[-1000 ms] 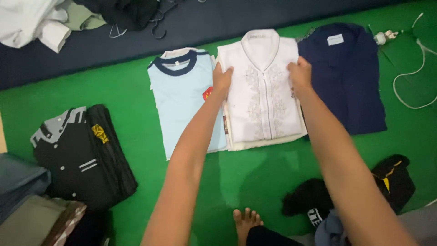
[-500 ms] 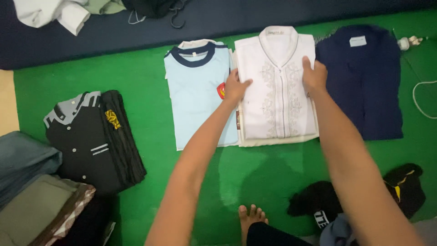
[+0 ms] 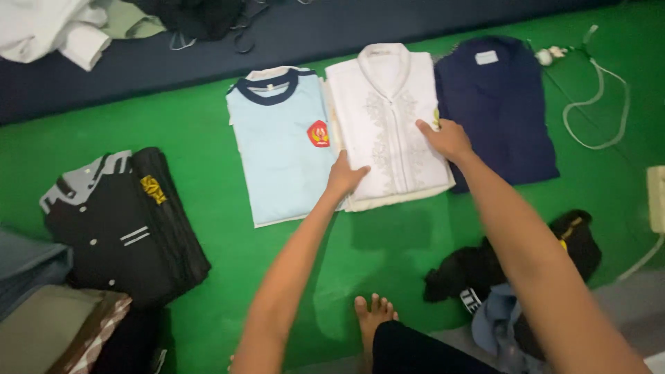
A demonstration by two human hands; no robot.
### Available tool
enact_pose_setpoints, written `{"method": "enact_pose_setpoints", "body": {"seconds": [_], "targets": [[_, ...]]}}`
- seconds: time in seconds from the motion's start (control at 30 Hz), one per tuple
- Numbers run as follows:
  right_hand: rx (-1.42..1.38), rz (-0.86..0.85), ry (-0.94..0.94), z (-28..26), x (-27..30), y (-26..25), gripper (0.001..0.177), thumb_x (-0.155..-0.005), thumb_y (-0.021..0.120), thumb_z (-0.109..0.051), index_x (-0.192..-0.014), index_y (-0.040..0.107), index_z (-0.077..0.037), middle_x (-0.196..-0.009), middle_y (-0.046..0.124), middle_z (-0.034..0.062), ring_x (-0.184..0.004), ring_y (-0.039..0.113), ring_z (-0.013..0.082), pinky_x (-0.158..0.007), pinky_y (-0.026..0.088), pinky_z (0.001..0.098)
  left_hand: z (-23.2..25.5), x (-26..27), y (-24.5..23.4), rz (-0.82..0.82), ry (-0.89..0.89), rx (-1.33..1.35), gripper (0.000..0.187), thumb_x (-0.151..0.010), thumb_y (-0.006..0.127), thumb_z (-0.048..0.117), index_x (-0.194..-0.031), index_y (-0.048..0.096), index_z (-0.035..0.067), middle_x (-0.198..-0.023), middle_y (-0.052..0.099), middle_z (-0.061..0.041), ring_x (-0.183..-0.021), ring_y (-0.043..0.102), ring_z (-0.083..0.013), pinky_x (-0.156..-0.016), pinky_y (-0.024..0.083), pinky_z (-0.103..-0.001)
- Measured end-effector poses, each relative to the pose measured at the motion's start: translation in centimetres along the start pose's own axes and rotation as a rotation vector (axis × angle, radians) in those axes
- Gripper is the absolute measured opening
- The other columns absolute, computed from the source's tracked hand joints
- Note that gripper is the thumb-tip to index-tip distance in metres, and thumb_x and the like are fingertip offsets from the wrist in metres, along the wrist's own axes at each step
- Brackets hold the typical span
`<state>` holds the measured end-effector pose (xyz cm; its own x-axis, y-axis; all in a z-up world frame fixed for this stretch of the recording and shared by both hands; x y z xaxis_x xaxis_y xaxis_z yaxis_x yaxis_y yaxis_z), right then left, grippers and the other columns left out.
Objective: The recorder is organizing, folding, and rearranging clothes on a floor mat and placing some inside a wooden wardrobe.
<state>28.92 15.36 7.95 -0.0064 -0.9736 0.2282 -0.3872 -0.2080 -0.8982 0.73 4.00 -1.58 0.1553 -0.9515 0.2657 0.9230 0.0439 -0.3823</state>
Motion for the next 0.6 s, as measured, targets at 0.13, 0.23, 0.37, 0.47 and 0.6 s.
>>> {"method": "enact_pose_setpoints", "body": {"seconds": [0.13,0.23,0.37,0.47,0.6], "targets": [[-0.047,-0.006,0.058,1.9,3.1,0.8,0.077,-0.090,0.061,-0.068,-0.121,0.066,0.003,-0.117,0.070,0.0312,-0.113,0.068,0.0456,-0.098,0.052,0.0513,0.2,2.4,0.8,0.033,0.021,-0.023,0.061,-0.080,0.079,0.030,-0.127,0.053,0.000,-0.114,0.070,-0.027,-0.107,0.067,-0.0439,-0.092,0.053,-0.049],[-0.031,0.091,0.073,2.5,5.4,1.8,0.067,-0.097,0.057,-0.061,-0.126,0.059,-0.002,-0.114,0.068,0.0326,-0.109,0.064,0.0507,-0.094,0.049,0.0576,1.0,4.7,0.3,0.110,-0.048,-0.021,0.053,-0.090,0.068,0.028,-0.134,0.051,0.004,-0.115,0.070,-0.028,-0.107,0.067,-0.0461,-0.092,0.052,-0.053],[0.064,0.141,0.093,1.6,8.3,2.8,0.046,-0.108,0.048,-0.047,-0.123,0.050,-0.003,-0.106,0.069,0.0339,-0.100,0.065,0.0539,-0.088,0.049,0.0620,3.6,7.1,-0.9,0.259,0.085,-0.160,0.044,-0.101,0.057,0.020,-0.140,0.046,0.003,-0.129,0.062,-0.031,-0.103,0.066,-0.0498,-0.087,0.052,-0.057],[0.026,0.192,0.085,1.0,9.5,3.0,0.038,-0.110,0.045,-0.039,-0.121,0.049,-0.003,-0.103,0.071,0.0316,-0.096,0.066,0.0534,-0.085,0.049,0.0628,5.9,8.5,-1.8,0.215,0.092,-0.274,0.046,-0.104,0.051,0.016,-0.147,0.039,0.003,-0.136,0.058,-0.030,-0.101,0.067,-0.0478,-0.082,0.053,-0.057],[0.056,0.222,0.076,0.5,11.0,2.3,0.035,-0.112,0.045,-0.035,-0.120,0.051,-0.001,-0.118,0.069,0.0266,-0.103,0.066,0.0502,-0.089,0.049,0.0610,4.9,8.8,0.2,0.146,0.097,-0.485,0.065,-0.100,0.050,0.006,-0.161,0.029,0.005,-0.143,0.053,-0.027,-0.120,0.061,-0.0418,-0.078,0.058,-0.052]]}}
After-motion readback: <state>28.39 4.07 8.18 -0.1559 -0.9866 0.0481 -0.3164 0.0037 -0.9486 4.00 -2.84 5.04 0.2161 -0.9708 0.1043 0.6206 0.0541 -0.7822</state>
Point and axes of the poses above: each hand's wrist, its own x-axis away from the middle knuckle, its own y-axis out of the palm, z = x × y, the point moved 10 cm from there along -x, towards the middle knuckle
